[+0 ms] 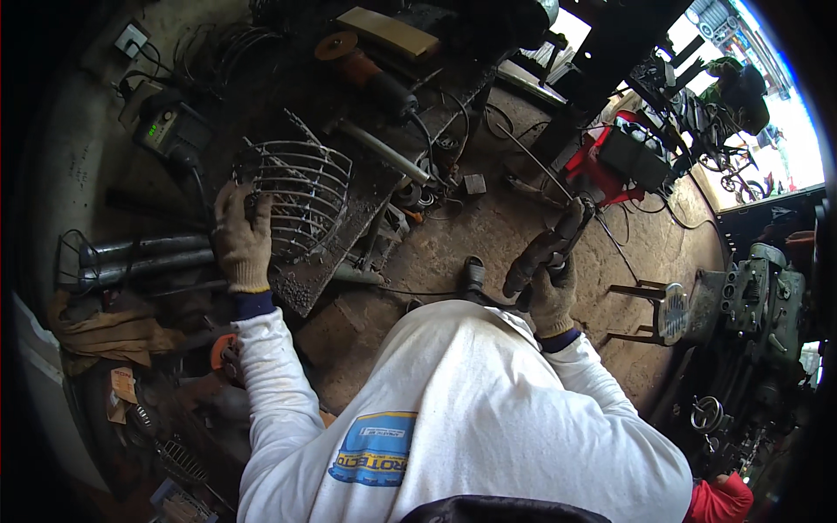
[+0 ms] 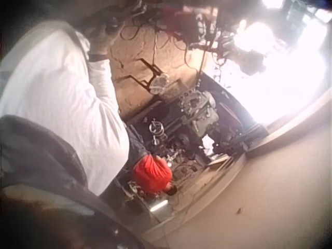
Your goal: The person welds metal rods together to form a curved grate-like structure using a stick welder, holding the frame with a gloved hand while applying the electrode.
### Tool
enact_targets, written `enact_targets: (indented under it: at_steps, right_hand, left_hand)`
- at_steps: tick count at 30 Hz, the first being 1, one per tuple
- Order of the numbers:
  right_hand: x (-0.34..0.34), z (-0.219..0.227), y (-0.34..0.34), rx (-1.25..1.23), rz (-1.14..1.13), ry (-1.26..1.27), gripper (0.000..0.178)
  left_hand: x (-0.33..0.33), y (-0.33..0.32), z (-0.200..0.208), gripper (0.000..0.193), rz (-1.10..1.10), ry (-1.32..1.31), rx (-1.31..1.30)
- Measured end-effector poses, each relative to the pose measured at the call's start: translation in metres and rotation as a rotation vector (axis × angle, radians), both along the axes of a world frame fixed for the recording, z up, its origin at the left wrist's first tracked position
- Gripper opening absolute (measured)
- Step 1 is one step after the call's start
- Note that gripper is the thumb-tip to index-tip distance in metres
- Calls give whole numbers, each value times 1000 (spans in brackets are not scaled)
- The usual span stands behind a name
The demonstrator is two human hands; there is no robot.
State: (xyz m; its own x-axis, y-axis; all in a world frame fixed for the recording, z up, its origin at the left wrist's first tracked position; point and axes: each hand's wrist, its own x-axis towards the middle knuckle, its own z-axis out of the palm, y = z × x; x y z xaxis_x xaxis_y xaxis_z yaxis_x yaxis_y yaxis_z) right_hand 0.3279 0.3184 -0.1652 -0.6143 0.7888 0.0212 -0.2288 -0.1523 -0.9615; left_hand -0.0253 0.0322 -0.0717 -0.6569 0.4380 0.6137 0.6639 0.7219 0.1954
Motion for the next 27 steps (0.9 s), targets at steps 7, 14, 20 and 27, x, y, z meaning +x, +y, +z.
enact_targets:
  at_steps: [7,14,20,27]
  right_hand:
    - [4,-8,32,28,-50,-33,33]
    - [6,-23,91,-53,20,-67,42]
    - [-7,-11,174,-13,44,-135,45]
    - [-13,-35,247,-24,98,-178,46]
  left_hand:
    - [62,75,20,12,-185,56,43]
    - [70,211,4,12,-468,-164,-122]
    - [21,345,-36,14,-18,-238,-512]
    - [-8,394,-70,22,340,-439,-571]
